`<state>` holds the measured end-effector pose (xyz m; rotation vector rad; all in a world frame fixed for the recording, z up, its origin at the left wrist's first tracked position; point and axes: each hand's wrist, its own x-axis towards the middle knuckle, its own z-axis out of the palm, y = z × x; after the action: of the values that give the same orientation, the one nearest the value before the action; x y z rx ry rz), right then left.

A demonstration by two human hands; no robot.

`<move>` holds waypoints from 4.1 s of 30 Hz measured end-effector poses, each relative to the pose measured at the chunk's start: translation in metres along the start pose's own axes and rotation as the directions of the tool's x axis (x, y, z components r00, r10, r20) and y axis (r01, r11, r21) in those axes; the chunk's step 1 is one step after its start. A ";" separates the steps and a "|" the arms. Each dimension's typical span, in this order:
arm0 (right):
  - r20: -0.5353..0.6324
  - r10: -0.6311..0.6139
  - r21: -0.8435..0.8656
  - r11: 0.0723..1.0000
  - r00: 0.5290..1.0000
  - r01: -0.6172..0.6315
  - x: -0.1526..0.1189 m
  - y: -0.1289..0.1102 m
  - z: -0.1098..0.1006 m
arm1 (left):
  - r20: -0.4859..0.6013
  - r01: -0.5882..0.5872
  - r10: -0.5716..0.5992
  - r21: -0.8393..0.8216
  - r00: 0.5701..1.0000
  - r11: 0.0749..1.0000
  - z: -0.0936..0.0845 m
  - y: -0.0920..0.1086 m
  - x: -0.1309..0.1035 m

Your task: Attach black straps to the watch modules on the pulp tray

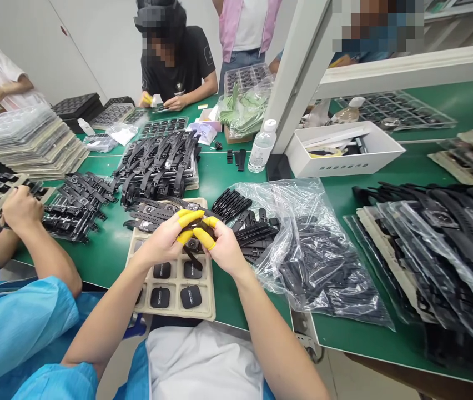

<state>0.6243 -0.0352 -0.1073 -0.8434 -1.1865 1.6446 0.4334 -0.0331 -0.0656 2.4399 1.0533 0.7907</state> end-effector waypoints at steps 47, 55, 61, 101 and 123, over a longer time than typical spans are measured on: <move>0.352 -0.043 -0.919 0.176 0.935 0.354 -0.014 -0.017 0.005 | 0.120 0.318 -0.384 0.370 0.915 0.873 -0.076 -0.056 -0.091; 0.017 -0.327 -0.899 0.408 0.945 0.158 0.004 -0.016 -0.042 | -0.012 0.305 -0.336 0.449 0.942 0.840 -0.068 -0.053 -0.096; -0.303 -0.313 -0.920 0.341 0.900 -0.191 0.022 0.011 -0.105 | -0.069 0.392 -0.431 0.563 0.900 0.728 -0.075 -0.041 -0.127; -0.553 -0.380 -0.289 0.922 0.741 0.257 0.013 -0.024 -0.094 | 0.184 0.136 -0.407 0.756 0.895 0.641 -0.065 -0.019 -0.104; 0.136 0.015 0.222 0.974 0.991 -0.045 -0.005 -0.017 -0.002 | -0.004 0.238 -0.242 -0.159 0.970 0.958 -0.009 0.015 0.017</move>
<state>0.6327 -0.0367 -0.0917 -0.6190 -1.0564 1.8440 0.4459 -0.0292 -0.0450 2.1268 1.2187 0.7904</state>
